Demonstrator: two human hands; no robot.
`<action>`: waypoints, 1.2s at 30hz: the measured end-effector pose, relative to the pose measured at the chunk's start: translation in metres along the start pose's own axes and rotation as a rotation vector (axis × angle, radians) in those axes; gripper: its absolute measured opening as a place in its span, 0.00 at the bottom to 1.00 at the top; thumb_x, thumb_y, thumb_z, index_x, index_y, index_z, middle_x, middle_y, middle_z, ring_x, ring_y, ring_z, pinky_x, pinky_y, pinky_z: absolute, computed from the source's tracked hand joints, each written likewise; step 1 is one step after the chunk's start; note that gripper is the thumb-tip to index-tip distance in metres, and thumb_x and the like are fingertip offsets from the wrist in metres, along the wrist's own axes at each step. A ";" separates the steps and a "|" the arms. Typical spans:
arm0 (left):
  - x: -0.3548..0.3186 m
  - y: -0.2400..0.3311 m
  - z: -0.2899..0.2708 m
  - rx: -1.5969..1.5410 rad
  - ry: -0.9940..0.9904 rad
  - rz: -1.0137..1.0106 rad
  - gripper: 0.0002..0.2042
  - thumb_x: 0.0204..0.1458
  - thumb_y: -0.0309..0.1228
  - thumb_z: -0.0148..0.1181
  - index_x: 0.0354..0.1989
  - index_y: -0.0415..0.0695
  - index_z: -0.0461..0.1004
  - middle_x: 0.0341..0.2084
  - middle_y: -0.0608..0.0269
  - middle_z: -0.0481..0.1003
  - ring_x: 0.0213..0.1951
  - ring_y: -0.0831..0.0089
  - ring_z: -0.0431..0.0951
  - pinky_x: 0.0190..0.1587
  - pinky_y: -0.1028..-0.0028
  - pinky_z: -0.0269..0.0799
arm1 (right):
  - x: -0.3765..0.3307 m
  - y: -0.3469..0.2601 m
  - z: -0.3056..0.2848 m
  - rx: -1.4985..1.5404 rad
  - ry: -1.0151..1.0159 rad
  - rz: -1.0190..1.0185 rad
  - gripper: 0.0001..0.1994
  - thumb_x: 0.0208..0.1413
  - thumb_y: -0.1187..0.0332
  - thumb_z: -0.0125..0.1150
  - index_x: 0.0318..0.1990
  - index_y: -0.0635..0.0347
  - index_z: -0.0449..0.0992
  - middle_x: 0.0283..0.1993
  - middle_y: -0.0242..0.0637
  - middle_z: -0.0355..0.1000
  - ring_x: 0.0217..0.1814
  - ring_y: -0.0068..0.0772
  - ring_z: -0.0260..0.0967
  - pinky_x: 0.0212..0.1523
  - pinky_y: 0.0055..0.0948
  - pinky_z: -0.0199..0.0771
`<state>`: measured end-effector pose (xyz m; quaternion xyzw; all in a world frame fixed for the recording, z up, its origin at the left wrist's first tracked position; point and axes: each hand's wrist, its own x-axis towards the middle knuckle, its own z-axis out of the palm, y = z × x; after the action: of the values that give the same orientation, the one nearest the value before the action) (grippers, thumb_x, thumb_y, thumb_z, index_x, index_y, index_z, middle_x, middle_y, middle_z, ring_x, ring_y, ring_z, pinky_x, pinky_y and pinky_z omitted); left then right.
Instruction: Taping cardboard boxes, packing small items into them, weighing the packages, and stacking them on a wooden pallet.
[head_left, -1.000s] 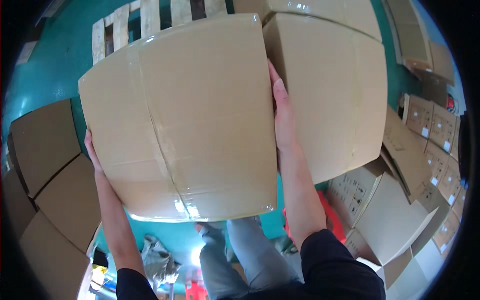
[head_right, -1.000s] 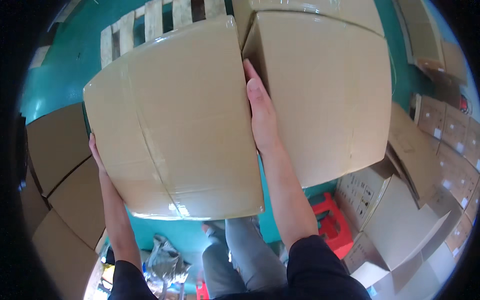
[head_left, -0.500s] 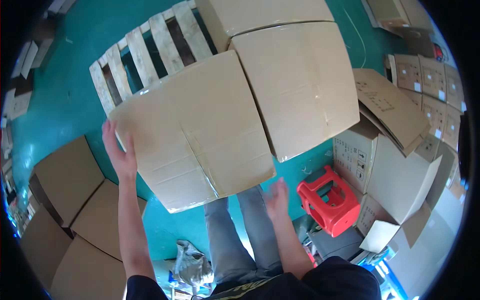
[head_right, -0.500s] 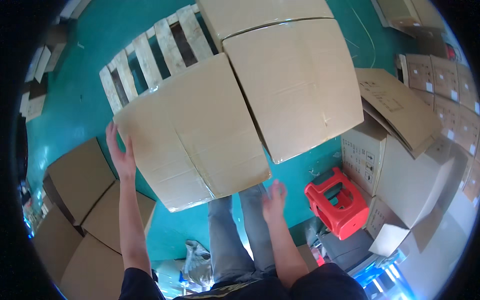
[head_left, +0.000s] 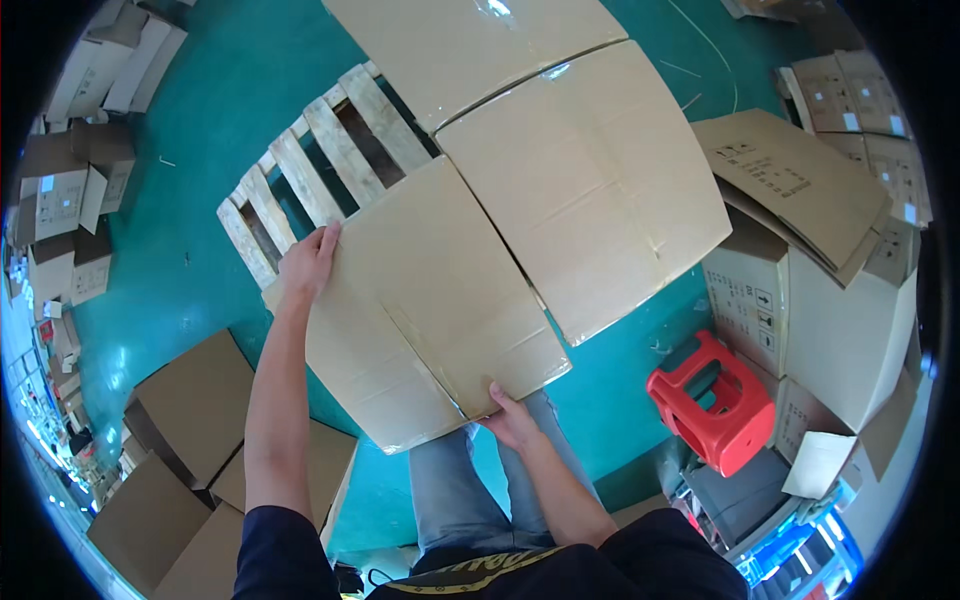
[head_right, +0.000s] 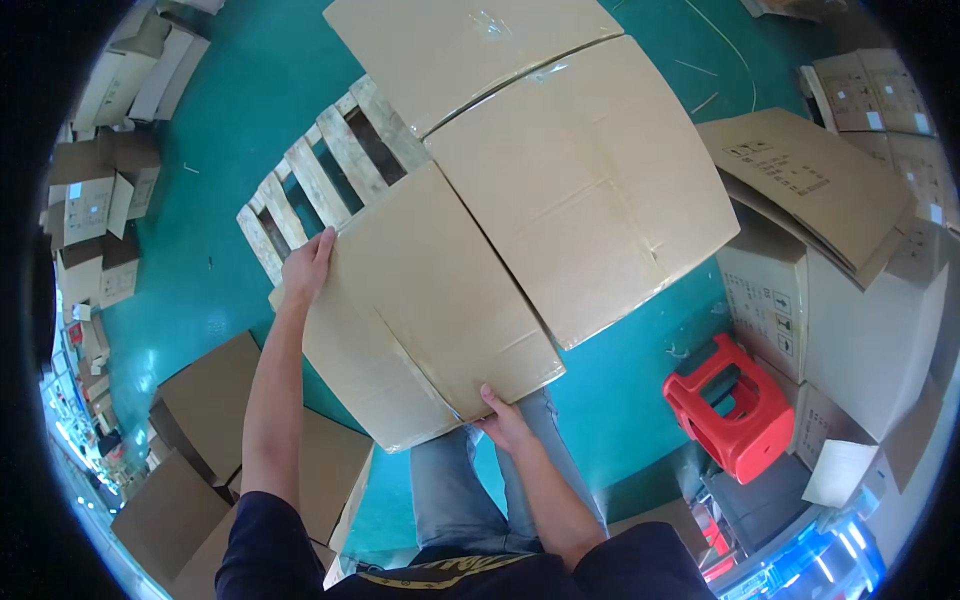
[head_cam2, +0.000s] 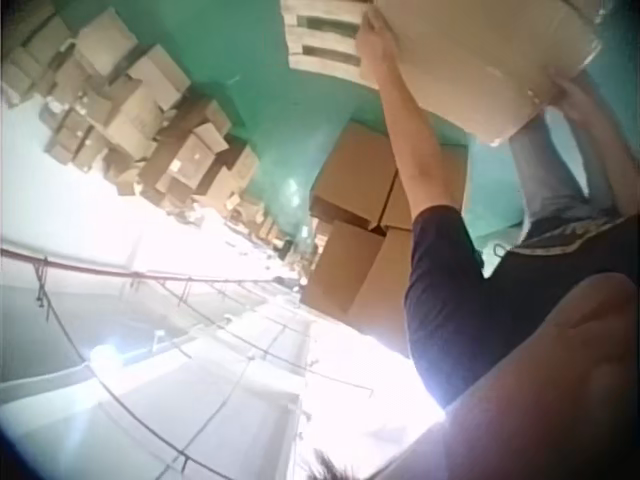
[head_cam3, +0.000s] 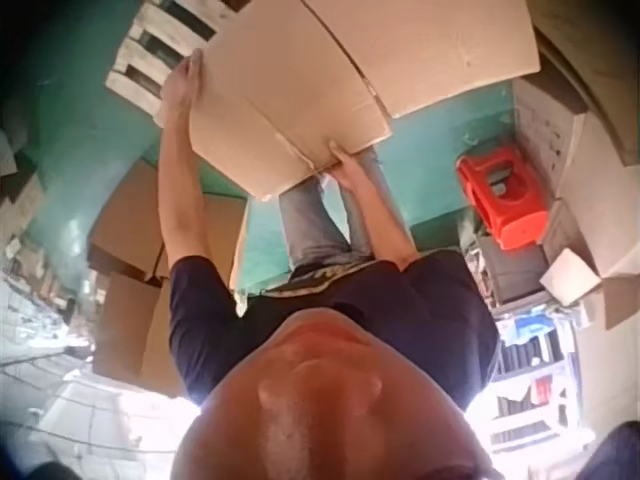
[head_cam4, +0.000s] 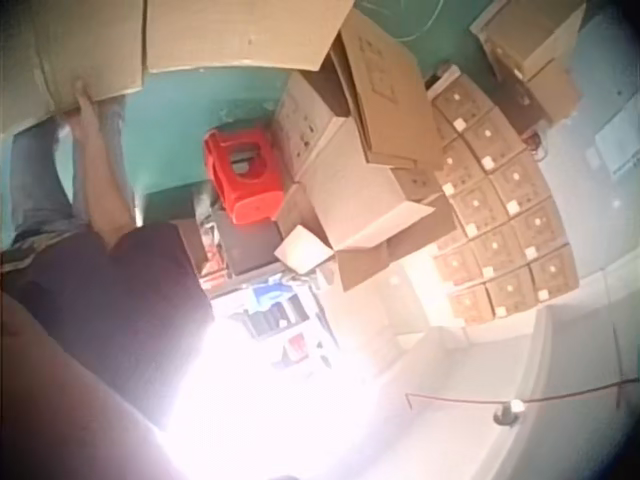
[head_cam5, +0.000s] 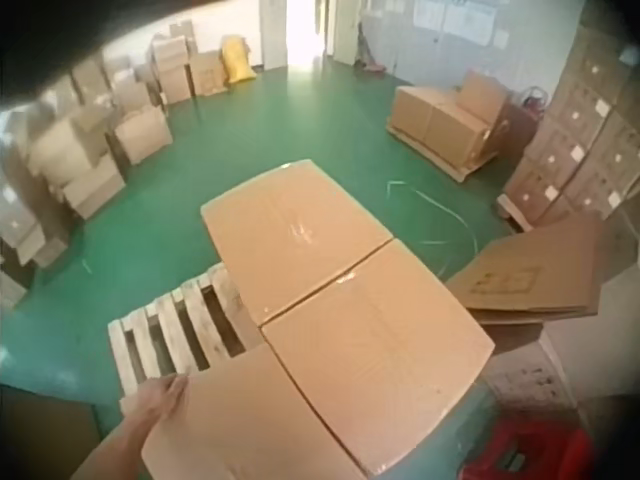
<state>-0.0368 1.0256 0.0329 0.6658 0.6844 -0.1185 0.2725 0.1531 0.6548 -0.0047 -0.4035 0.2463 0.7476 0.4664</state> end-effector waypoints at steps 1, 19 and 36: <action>0.003 0.000 0.002 0.009 0.007 -0.001 0.33 0.59 0.63 0.36 0.52 0.49 0.76 0.45 0.46 0.77 0.48 0.48 0.76 0.51 0.60 0.69 | -0.002 -0.002 0.002 -0.033 -0.008 0.005 0.34 0.60 0.50 0.57 0.68 0.51 0.53 0.69 0.39 0.56 0.70 0.44 0.54 0.64 0.53 0.62; 0.017 -0.003 -0.011 -0.225 0.084 -0.019 0.35 0.56 0.65 0.42 0.55 0.46 0.75 0.48 0.47 0.76 0.54 0.54 0.74 0.59 0.66 0.63 | 0.014 -0.032 -0.003 -0.079 -0.231 0.068 0.34 0.62 0.48 0.52 0.69 0.52 0.51 0.69 0.39 0.55 0.70 0.42 0.54 0.64 0.53 0.62; 0.050 0.026 -0.012 -0.146 0.199 0.463 0.29 0.63 0.52 0.42 0.63 0.43 0.64 0.59 0.49 0.69 0.63 0.57 0.65 0.64 0.69 0.56 | 0.007 -0.068 -0.018 0.097 0.058 -0.570 0.28 0.59 0.65 0.55 0.66 0.48 0.57 0.66 0.33 0.57 0.66 0.35 0.58 0.66 0.38 0.57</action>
<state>-0.0119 1.0770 0.0217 0.7915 0.5442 0.0626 0.2710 0.2187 0.6749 -0.0195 -0.4551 0.1718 0.5619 0.6690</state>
